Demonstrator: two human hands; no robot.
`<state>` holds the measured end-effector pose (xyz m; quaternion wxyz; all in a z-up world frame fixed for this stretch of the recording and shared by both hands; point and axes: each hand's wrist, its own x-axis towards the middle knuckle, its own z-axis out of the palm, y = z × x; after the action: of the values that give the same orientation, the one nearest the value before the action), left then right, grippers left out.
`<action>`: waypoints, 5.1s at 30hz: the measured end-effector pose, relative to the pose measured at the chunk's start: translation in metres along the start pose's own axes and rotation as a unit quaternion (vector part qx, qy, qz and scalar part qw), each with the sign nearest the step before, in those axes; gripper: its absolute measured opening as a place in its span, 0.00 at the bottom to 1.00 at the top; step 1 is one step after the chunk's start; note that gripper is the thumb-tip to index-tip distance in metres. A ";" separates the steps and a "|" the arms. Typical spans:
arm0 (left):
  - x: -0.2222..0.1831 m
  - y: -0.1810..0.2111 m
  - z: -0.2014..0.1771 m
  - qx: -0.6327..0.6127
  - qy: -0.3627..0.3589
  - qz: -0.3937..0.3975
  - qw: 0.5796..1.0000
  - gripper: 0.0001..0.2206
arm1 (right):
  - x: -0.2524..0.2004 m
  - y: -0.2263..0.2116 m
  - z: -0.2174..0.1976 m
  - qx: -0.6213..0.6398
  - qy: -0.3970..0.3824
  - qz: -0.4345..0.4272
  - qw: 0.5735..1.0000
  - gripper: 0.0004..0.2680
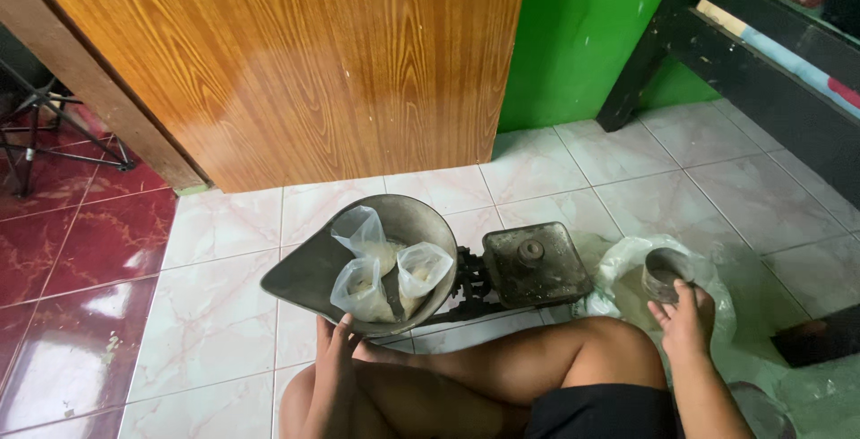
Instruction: The person scoops grains from a large plastic bag using a metal cup and pours them into smaller plastic bags placed on a mechanical scale.
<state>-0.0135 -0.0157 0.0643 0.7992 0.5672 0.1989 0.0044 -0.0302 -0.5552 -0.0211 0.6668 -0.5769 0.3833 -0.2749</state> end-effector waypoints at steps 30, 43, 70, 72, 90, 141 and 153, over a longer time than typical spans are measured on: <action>0.025 -0.033 -0.021 -0.033 -0.056 0.061 0.996 0.27 | -0.271 -0.038 0.302 -0.238 -0.385 -0.636 0.625 0.31; 0.028 -0.039 -0.022 -0.061 -0.076 0.091 0.991 0.28 | -0.262 -0.062 0.282 -0.192 -0.363 -0.770 0.489 0.29; 0.010 -0.012 -0.007 -0.018 -0.015 0.013 1.000 0.30 | 0.061 0.083 -0.034 -0.502 -0.092 -0.156 0.846 0.33; -0.002 0.002 0.001 -0.022 -0.003 0.008 1.000 0.33 | 0.045 0.059 -0.024 -0.386 -0.014 -0.032 0.922 0.30; 0.002 -0.003 -0.003 -0.024 -0.020 0.014 0.999 0.32 | -0.162 -0.136 0.127 -0.018 -0.155 -0.061 0.986 0.17; 0.013 -0.019 -0.011 -0.006 -0.018 0.011 1.000 0.33 | 0.065 0.096 -0.040 -0.498 -0.105 -0.116 0.853 0.34; 0.011 -0.017 -0.007 -0.026 -0.005 0.019 0.999 0.30 | 0.044 0.021 -0.008 0.085 0.041 0.071 0.993 0.09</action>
<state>-0.0094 -0.0129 0.0431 0.8148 0.5495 0.1835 0.0220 -0.0142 -0.5912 -0.0505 0.7153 -0.4775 0.4253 -0.2819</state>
